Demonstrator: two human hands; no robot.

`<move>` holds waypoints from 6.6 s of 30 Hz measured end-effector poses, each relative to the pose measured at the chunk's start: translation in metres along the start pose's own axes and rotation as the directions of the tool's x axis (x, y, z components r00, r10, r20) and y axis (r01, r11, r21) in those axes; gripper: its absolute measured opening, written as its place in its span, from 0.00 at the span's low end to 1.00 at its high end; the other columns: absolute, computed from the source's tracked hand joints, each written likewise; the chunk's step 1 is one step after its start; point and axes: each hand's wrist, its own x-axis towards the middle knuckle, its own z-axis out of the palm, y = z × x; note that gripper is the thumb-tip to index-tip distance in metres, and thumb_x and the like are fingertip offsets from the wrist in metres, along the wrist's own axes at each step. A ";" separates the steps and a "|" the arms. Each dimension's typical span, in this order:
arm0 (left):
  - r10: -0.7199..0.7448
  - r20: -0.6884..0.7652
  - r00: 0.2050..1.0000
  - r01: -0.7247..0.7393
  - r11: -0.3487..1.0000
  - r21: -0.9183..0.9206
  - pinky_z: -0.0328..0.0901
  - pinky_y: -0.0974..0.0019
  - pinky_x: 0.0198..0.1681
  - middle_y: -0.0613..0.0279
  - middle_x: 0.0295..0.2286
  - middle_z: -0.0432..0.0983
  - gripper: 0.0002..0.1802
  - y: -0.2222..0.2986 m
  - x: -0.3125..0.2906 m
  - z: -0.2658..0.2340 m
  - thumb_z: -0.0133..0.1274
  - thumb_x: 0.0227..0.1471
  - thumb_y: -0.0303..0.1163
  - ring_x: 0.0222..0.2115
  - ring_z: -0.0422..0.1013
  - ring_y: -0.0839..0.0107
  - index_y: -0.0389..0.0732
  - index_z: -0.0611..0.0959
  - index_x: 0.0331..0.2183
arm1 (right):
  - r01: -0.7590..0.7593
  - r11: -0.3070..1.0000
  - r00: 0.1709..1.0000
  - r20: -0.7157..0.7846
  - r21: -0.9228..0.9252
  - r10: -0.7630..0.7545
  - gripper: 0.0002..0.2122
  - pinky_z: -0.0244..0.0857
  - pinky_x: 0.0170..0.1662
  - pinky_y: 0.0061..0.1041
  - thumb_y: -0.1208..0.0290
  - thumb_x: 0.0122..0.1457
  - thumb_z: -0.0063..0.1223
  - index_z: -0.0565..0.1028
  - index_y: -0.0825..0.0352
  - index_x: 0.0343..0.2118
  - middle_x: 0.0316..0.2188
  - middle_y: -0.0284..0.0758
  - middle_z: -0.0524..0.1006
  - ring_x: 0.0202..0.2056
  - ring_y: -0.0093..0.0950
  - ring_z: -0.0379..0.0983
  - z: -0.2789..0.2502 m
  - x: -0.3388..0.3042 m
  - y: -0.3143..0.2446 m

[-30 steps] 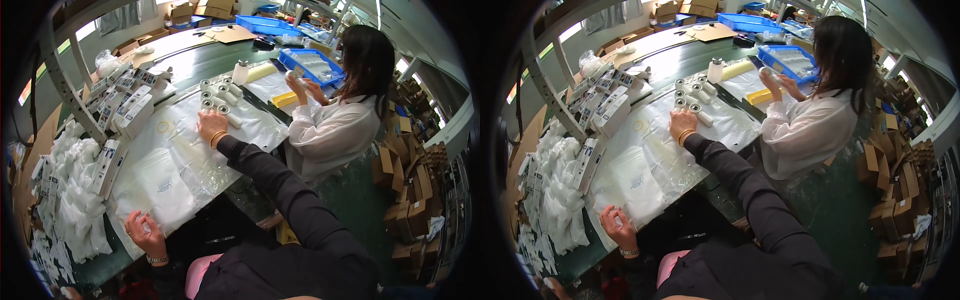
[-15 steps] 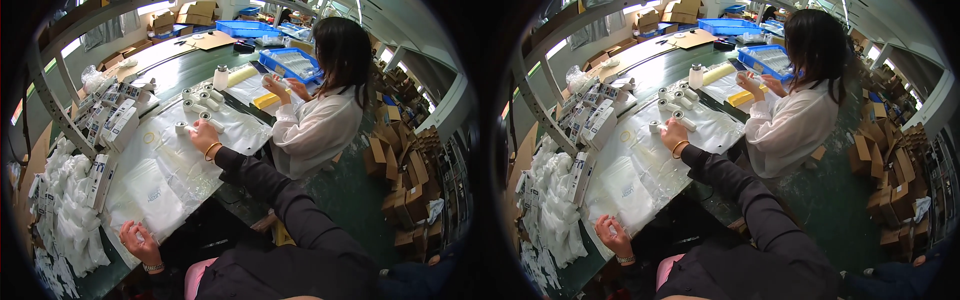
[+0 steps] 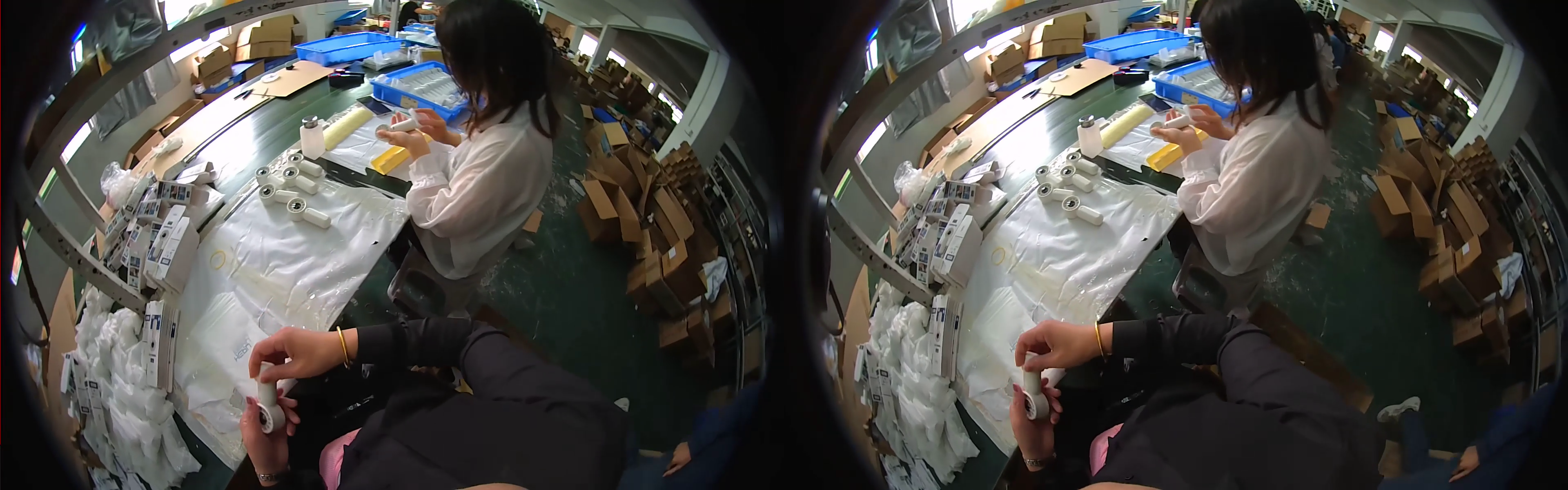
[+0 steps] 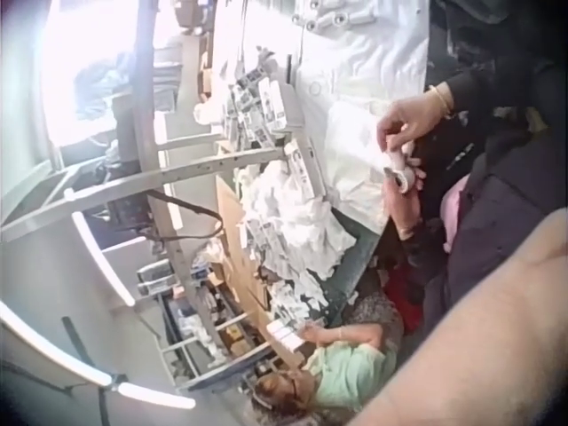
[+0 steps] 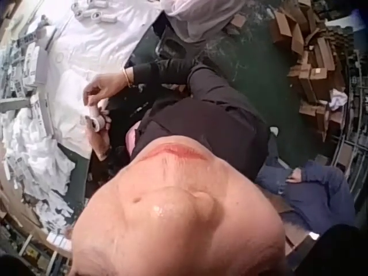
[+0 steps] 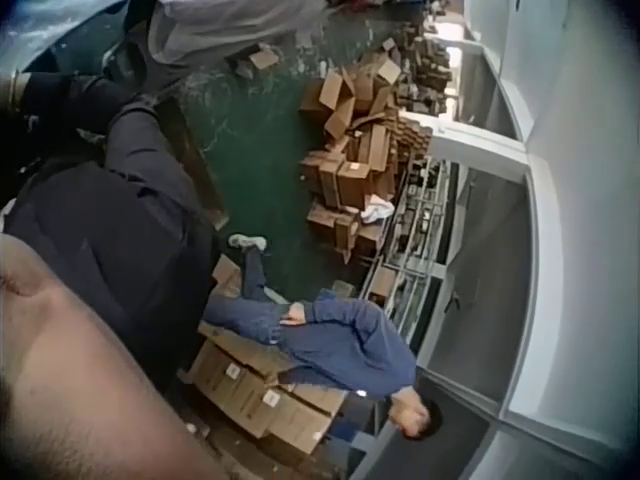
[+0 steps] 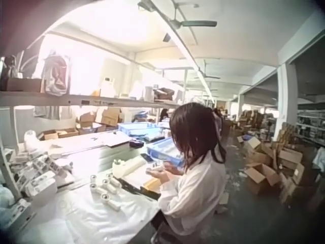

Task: Packaging mechanical components into small plastic bags at an assembly station.

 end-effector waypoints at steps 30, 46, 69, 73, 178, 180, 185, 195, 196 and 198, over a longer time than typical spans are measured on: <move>0.236 -0.058 0.970 -0.233 0.971 0.061 0.65 0.72 0.58 0.59 0.61 0.73 0.30 -0.029 -0.008 0.015 0.48 0.75 0.35 0.57 0.71 0.73 0.39 0.66 0.72 | 0.092 0.643 0.946 -0.134 -0.760 -0.294 0.27 0.72 0.51 0.35 0.74 0.52 0.73 0.79 0.65 0.58 0.46 0.38 0.83 0.47 0.38 0.80 0.052 -0.053 0.000; 0.598 0.257 0.759 -0.267 -0.075 0.961 0.57 0.43 0.71 0.62 0.55 0.82 0.16 -0.008 0.014 -0.035 0.69 0.54 0.30 0.67 0.66 0.51 0.45 0.91 0.46 | 0.252 0.694 0.906 -0.089 -0.674 -0.414 0.28 0.72 0.52 0.33 0.81 0.55 0.69 0.73 0.71 0.60 0.51 0.46 0.78 0.48 0.37 0.77 0.032 -0.076 -0.008; 0.329 0.065 0.942 -0.327 0.857 0.399 0.71 0.73 0.42 0.63 0.35 0.86 0.22 -0.003 -0.005 0.008 0.50 0.64 0.20 0.35 0.78 0.78 0.34 0.82 0.58 | 0.131 0.949 0.990 0.086 -0.288 -0.111 0.30 0.67 0.58 0.30 0.84 0.51 0.69 0.73 0.74 0.59 0.53 0.44 0.75 0.53 0.33 0.73 0.017 -0.087 -0.012; 0.245 0.036 0.969 -0.229 0.831 0.506 0.71 0.69 0.44 0.63 0.37 0.83 0.22 -0.003 -0.011 0.009 0.50 0.65 0.17 0.36 0.76 0.76 0.30 0.81 0.59 | 0.128 0.941 0.991 0.078 -0.312 -0.109 0.30 0.67 0.58 0.30 0.84 0.51 0.69 0.73 0.74 0.59 0.52 0.44 0.76 0.53 0.33 0.74 0.017 -0.087 -0.011; 0.690 0.048 0.722 -0.269 0.217 0.938 0.72 0.59 0.43 0.59 0.40 0.83 0.24 -0.008 0.012 0.000 0.68 0.54 0.28 0.40 0.78 0.61 0.39 0.81 0.53 | -0.023 0.631 0.999 -0.046 -0.775 -0.020 0.34 0.69 0.34 0.30 0.64 0.55 0.73 0.74 0.64 0.65 0.40 0.38 0.82 0.26 0.31 0.72 0.032 -0.042 0.011; 0.633 -0.114 0.765 -0.156 0.354 0.922 0.72 0.59 0.41 0.58 0.39 0.83 0.30 -0.011 0.002 0.005 0.68 0.53 0.29 0.38 0.78 0.60 0.39 0.78 0.56 | -0.040 0.634 0.999 -0.054 -0.772 -0.002 0.33 0.69 0.34 0.30 0.64 0.54 0.74 0.74 0.64 0.64 0.39 0.39 0.82 0.26 0.31 0.73 0.032 -0.041 0.011; 0.455 -0.279 0.846 -0.013 0.541 0.841 0.70 0.62 0.32 0.61 0.30 0.80 0.39 -0.026 -0.002 -0.001 0.68 0.53 0.27 0.28 0.76 0.66 0.39 0.71 0.64 | -0.082 0.643 0.996 -0.092 -0.762 0.019 0.30 0.70 0.35 0.32 0.64 0.53 0.75 0.77 0.64 0.60 0.36 0.39 0.82 0.27 0.33 0.75 0.035 -0.035 0.015; 0.537 -0.226 0.813 -0.047 0.446 0.894 0.70 0.60 0.33 0.61 0.26 0.77 0.30 -0.034 0.009 -0.011 0.59 0.60 0.22 0.27 0.75 0.66 0.43 0.75 0.63 | -0.032 0.578 0.977 -0.148 -0.816 -0.155 0.20 0.72 0.43 0.43 0.61 0.53 0.72 0.77 0.67 0.44 0.32 0.44 0.80 0.38 0.47 0.79 0.041 -0.023 0.021; 0.531 -0.208 0.821 -0.070 0.456 0.887 0.68 0.64 0.32 0.65 0.26 0.75 0.30 -0.040 0.012 -0.017 0.57 0.61 0.21 0.26 0.71 0.73 0.41 0.74 0.64 | -0.036 0.583 0.969 -0.171 -0.812 -0.177 0.20 0.72 0.45 0.44 0.60 0.53 0.71 0.76 0.67 0.41 0.32 0.45 0.79 0.39 0.48 0.78 0.039 -0.025 0.032; 0.532 -0.225 0.816 -0.088 0.500 0.862 0.66 0.70 0.33 0.69 0.27 0.72 0.30 -0.045 0.010 -0.021 0.55 0.62 0.19 0.27 0.68 0.78 0.38 0.73 0.64 | -0.044 0.580 0.958 -0.200 -0.813 -0.207 0.20 0.72 0.44 0.42 0.57 0.50 0.71 0.74 0.66 0.36 0.29 0.43 0.78 0.37 0.46 0.79 0.043 -0.023 0.051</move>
